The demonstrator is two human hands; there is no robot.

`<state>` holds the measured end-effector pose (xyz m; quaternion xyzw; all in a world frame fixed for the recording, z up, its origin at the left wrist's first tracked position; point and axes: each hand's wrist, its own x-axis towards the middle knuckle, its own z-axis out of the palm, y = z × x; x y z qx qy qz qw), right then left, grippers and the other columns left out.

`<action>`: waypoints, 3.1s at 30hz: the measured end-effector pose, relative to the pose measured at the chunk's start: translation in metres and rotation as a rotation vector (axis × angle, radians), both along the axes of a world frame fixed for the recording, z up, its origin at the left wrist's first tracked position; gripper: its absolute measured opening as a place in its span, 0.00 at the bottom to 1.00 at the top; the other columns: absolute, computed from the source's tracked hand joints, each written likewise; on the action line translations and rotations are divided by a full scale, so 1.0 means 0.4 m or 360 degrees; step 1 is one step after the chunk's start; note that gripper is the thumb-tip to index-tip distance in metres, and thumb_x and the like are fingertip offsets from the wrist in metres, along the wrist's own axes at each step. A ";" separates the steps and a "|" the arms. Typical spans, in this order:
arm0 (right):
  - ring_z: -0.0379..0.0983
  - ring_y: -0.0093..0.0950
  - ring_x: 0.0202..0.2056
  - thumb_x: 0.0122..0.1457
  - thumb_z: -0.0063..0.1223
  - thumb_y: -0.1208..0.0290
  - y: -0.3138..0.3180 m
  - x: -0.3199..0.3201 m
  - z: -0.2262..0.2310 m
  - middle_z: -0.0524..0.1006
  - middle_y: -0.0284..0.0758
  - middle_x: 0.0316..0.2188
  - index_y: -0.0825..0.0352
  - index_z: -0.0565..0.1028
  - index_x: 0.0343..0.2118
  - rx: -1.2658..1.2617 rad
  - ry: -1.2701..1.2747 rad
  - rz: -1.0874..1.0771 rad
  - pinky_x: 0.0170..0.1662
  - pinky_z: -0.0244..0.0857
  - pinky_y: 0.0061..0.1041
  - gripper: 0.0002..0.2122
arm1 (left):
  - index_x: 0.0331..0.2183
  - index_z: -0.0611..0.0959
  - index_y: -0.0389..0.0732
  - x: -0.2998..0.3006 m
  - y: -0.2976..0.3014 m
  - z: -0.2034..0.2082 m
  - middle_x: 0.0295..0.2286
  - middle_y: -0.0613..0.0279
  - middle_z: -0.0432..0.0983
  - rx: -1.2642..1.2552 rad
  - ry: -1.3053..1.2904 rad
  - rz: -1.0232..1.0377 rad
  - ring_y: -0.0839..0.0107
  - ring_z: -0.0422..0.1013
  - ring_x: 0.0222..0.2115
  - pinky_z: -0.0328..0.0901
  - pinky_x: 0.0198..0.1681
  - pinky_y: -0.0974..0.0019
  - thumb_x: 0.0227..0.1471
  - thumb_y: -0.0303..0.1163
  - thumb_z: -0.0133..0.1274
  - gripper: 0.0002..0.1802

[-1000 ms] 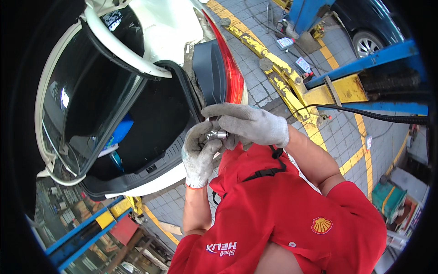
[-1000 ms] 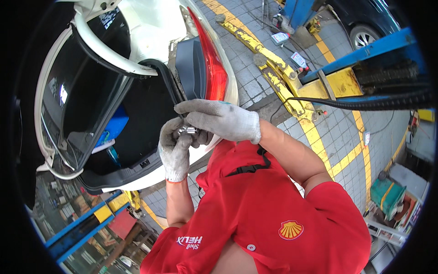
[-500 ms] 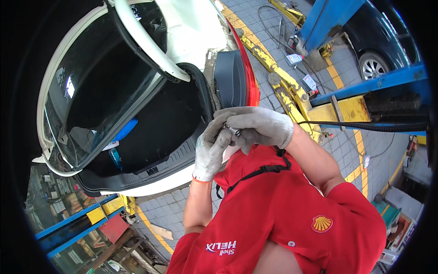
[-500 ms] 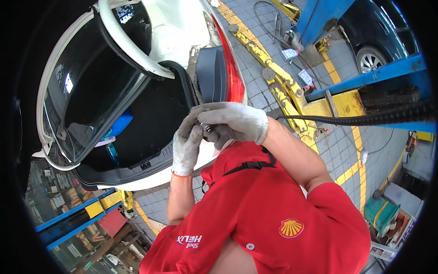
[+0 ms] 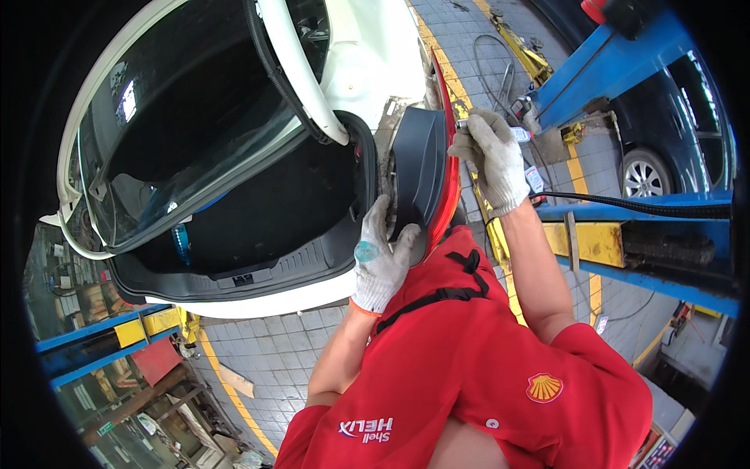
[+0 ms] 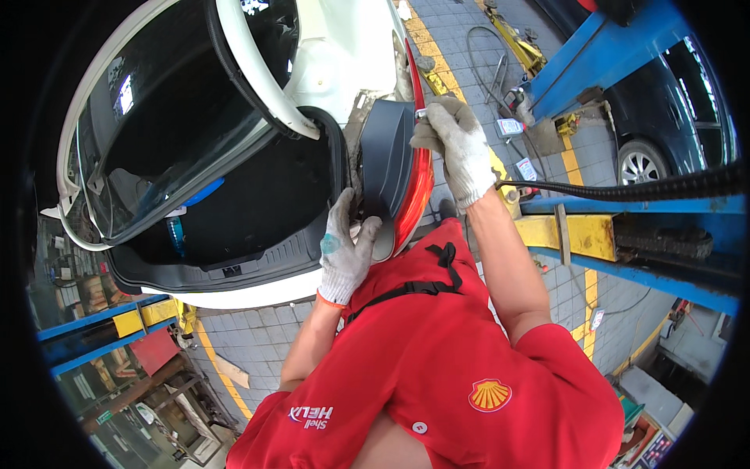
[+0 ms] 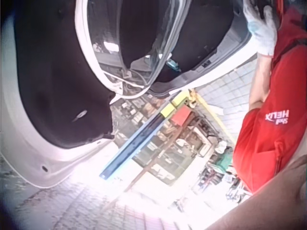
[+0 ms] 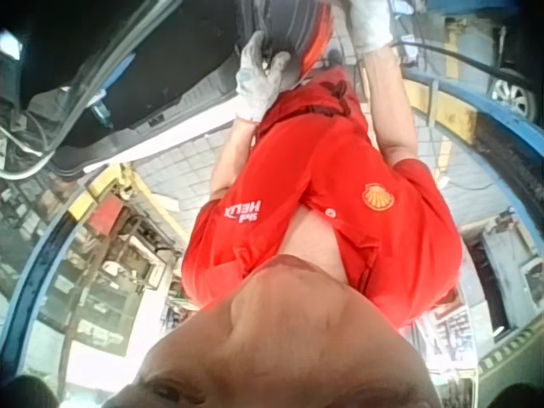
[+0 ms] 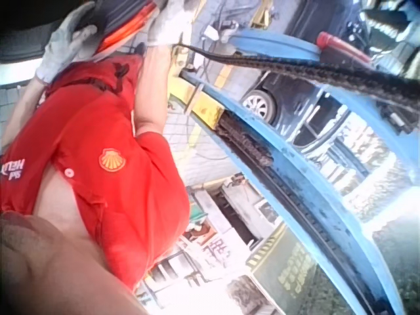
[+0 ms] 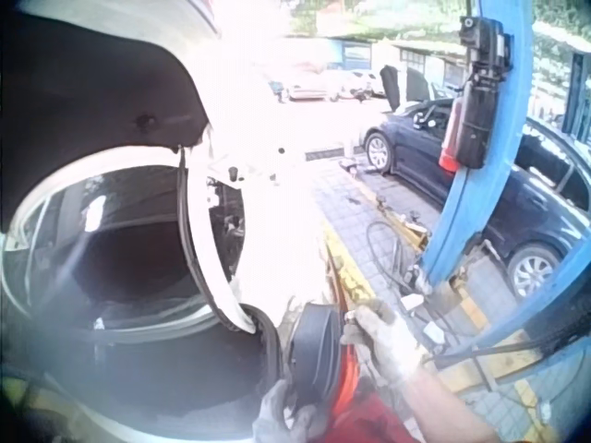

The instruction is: The person removes the trunk liner, disconnects the taillight wiring, and replaces the taillight assembly on a white car. They then reinstall the trunk liner and close the trunk.

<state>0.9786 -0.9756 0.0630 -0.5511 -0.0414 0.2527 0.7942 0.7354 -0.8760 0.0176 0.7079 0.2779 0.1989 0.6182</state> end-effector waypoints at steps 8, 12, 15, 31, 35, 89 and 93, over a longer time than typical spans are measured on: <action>0.82 0.24 0.42 0.76 0.55 0.67 0.049 0.172 -0.061 0.82 0.38 0.46 0.74 0.74 0.62 -0.0259 -0.0379 0.0127 0.45 0.82 0.27 0.19 | 0.63 0.78 0.29 0.157 0.002 -0.003 0.55 0.41 0.82 0.0216 0.0525 0.0236 0.56 0.78 0.58 0.71 0.60 0.58 0.70 0.41 0.59 0.30; 0.80 0.25 0.47 0.75 0.56 0.69 0.062 0.212 -0.065 0.82 0.38 0.48 0.72 0.74 0.62 -0.0313 -0.0707 0.0358 0.52 0.77 0.27 0.18 | 0.50 0.84 0.31 0.198 -0.020 -0.002 0.39 0.52 0.85 0.0222 0.0496 0.0302 0.65 0.79 0.40 0.72 0.49 0.63 0.68 0.37 0.60 0.18; 0.79 0.26 0.48 0.73 0.58 0.69 0.053 0.233 -0.070 0.82 0.39 0.46 0.71 0.75 0.61 -0.0456 -0.0980 0.0598 0.55 0.73 0.27 0.18 | 0.48 0.85 0.31 0.216 -0.078 -0.008 0.36 0.51 0.83 0.0317 0.0414 0.0363 0.63 0.80 0.39 0.73 0.46 0.61 0.67 0.34 0.62 0.16; 0.79 0.33 0.38 0.68 0.59 0.83 -0.072 0.176 -0.012 0.75 0.49 0.54 0.78 0.76 0.55 -0.0509 -0.1712 0.0629 0.44 0.76 0.31 0.14 | 0.40 0.87 0.39 0.125 -0.232 0.078 0.34 0.52 0.84 0.0862 0.0215 0.0109 0.47 0.81 0.35 0.74 0.39 0.50 0.53 0.25 0.70 0.12; 0.78 0.43 0.47 0.66 0.60 0.85 -0.091 0.150 -0.016 0.75 0.51 0.55 0.77 0.80 0.50 -0.0607 -0.1197 0.0816 0.47 0.77 0.34 0.11 | 0.42 0.88 0.39 0.096 -0.226 0.086 0.36 0.51 0.85 0.0839 0.0264 0.0001 0.48 0.82 0.38 0.75 0.42 0.51 0.53 0.28 0.71 0.14; 0.83 0.28 0.41 0.65 0.64 0.66 0.014 0.242 0.112 0.86 0.39 0.38 0.66 0.85 0.54 -0.0939 -0.1282 0.2021 0.47 0.76 0.30 0.16 | 0.63 0.80 0.34 0.278 0.025 0.051 0.55 0.59 0.81 -0.0875 0.0071 -0.0278 0.71 0.77 0.57 0.72 0.64 0.65 0.56 0.27 0.70 0.34; 0.84 0.29 0.41 0.65 0.63 0.67 0.018 0.238 0.124 0.85 0.40 0.38 0.66 0.85 0.54 -0.0884 -0.1454 0.2028 0.47 0.76 0.30 0.16 | 0.62 0.80 0.34 0.278 0.024 0.056 0.54 0.60 0.81 -0.0800 0.0086 -0.0278 0.71 0.77 0.56 0.72 0.63 0.65 0.55 0.27 0.71 0.34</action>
